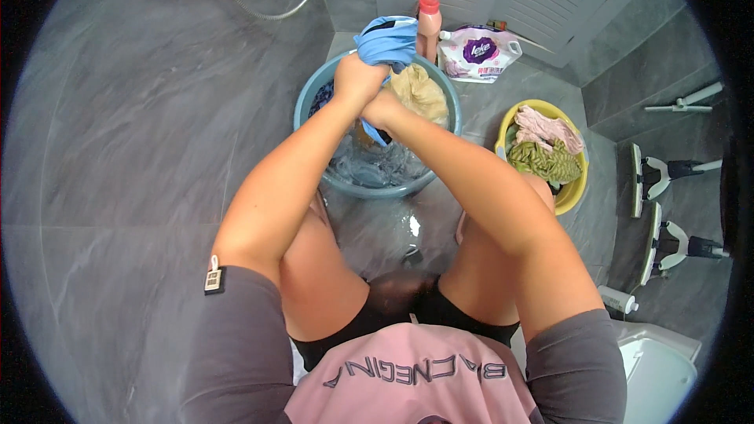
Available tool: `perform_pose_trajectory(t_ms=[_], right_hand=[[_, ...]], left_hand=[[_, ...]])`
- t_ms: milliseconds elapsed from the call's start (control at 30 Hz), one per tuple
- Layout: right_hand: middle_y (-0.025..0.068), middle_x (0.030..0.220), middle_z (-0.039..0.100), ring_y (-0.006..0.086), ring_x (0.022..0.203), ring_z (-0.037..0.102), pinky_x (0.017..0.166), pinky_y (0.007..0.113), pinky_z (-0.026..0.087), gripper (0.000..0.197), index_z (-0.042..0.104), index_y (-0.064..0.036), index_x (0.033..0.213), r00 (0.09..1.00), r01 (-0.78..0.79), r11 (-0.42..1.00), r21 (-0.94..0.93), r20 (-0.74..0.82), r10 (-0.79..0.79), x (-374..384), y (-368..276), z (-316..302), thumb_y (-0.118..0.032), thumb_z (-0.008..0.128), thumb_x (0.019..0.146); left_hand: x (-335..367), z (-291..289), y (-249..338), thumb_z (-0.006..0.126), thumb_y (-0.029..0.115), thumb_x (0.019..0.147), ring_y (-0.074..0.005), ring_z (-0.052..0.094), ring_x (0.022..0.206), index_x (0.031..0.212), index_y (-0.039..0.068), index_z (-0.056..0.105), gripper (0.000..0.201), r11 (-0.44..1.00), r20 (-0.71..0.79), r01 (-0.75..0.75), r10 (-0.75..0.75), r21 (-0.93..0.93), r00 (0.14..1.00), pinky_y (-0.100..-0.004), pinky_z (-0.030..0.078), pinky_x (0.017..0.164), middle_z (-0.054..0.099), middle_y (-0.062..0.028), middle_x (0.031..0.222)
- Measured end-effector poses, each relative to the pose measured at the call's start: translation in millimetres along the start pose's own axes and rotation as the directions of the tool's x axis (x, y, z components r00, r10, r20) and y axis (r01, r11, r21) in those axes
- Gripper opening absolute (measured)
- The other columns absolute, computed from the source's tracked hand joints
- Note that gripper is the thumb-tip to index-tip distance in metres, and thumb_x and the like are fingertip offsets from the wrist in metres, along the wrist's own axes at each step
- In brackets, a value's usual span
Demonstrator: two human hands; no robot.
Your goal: Washing and wringing out several items of clothing by hand in a basin of water.
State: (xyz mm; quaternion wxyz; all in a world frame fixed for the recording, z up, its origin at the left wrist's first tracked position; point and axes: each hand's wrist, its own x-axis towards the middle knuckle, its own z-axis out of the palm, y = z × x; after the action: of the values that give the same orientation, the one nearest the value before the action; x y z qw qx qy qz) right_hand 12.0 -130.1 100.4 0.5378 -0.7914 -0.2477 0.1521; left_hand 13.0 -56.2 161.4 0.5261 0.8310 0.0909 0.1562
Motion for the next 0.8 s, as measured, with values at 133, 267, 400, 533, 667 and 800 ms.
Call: perform_pose_trajectory(t_ms=[133,267,400,533,667,800], right_hand=[[0.0208,0.11,0.06,0.0329,0.104,0.057,0.085,0.036,0.045,0.046,0.057,-0.004,0.113,0.99,-0.063,0.988,0.142,-0.115,0.08,6.1,-2.4,4.8,-0.032,0.06,0.077],[0.0202,0.119,0.055,0.033,0.108,0.054,0.087,0.037,0.044,0.048,0.055,-0.0051,0.117,0.989,-0.072,0.997,0.041,-0.127,0.077,6.3,1.6,6.4,-0.033,0.059,0.079],[0.0206,0.121,0.054,0.0337,0.109,0.053,0.088,0.038,0.043,0.046,0.054,-0.0061,0.118,0.983,0.038,0.999,-0.025,-0.179,-0.042,0.3,10.9,6.2,-0.032,0.057,0.08],[0.0204,0.12,0.054,0.0338,0.11,0.052,0.09,0.038,0.042,0.042,0.055,-0.0066,0.116,0.995,0.029,1.0,0.003,-0.094,-0.028,3.4,11.2,-3.6,-0.03,0.055,0.082],[0.0203,0.12,0.055,0.0335,0.109,0.053,0.09,0.039,0.042,0.04,0.056,-0.0073,0.115,0.994,-0.021,0.998,0.055,-0.102,0.027,1.1,-2.5,1.0,-0.03,0.054,0.082],[0.0206,0.12,0.054,0.0337,0.11,0.052,0.09,0.039,0.042,0.041,0.055,-0.0065,0.116,0.993,0.019,1.0,-0.004,-0.12,-0.019,9.9,25.8,-11.4,-0.03,0.054,0.082]], left_hand=[[9.3,0.3,-0.8,0.061,0.026,0.062,-0.0411,0.059,0.083,0.087,0.002,0.065,0.034,0.951,0.009,-0.065,0.066,0.303,0.998,-0.0414,0.048,0.073,0.062,-0.0251,0.086],[6.5,2.3,0.1,0.061,0.025,0.065,-0.0414,0.059,0.083,0.084,0.002,0.065,0.03,0.886,0.049,-0.148,0.141,0.439,0.989,-0.0433,0.048,0.075,0.062,-0.0244,0.086],[4.5,10.7,-3.6,0.061,0.022,0.067,-0.0421,0.059,0.083,0.083,0.001,0.064,0.027,0.855,0.047,-0.211,0.215,0.474,0.976,-0.0444,0.048,0.074,0.062,-0.0247,0.085],[5.0,14.9,-2.2,0.061,0.021,0.067,-0.0427,0.059,0.082,0.083,0.002,0.064,0.026,0.874,0.01,-0.254,0.275,0.415,0.961,-0.0451,0.048,0.073,0.061,-0.0248,0.084],[8.9,7.5,-8.7,0.062,0.021,0.067,-0.0427,0.059,0.081,0.084,0.002,0.064,0.026,0.861,-0.003,-0.269,0.3,0.432,0.954,-0.045,0.049,0.072,0.061,-0.0247,0.085],[4.4,23.8,9.5,0.062,0.02,0.067,-0.0428,0.059,0.081,0.084,0.002,0.064,0.025,0.88,0.006,-0.269,0.289,0.391,0.957,-0.045,0.048,0.072,0.062,-0.0245,0.086]])
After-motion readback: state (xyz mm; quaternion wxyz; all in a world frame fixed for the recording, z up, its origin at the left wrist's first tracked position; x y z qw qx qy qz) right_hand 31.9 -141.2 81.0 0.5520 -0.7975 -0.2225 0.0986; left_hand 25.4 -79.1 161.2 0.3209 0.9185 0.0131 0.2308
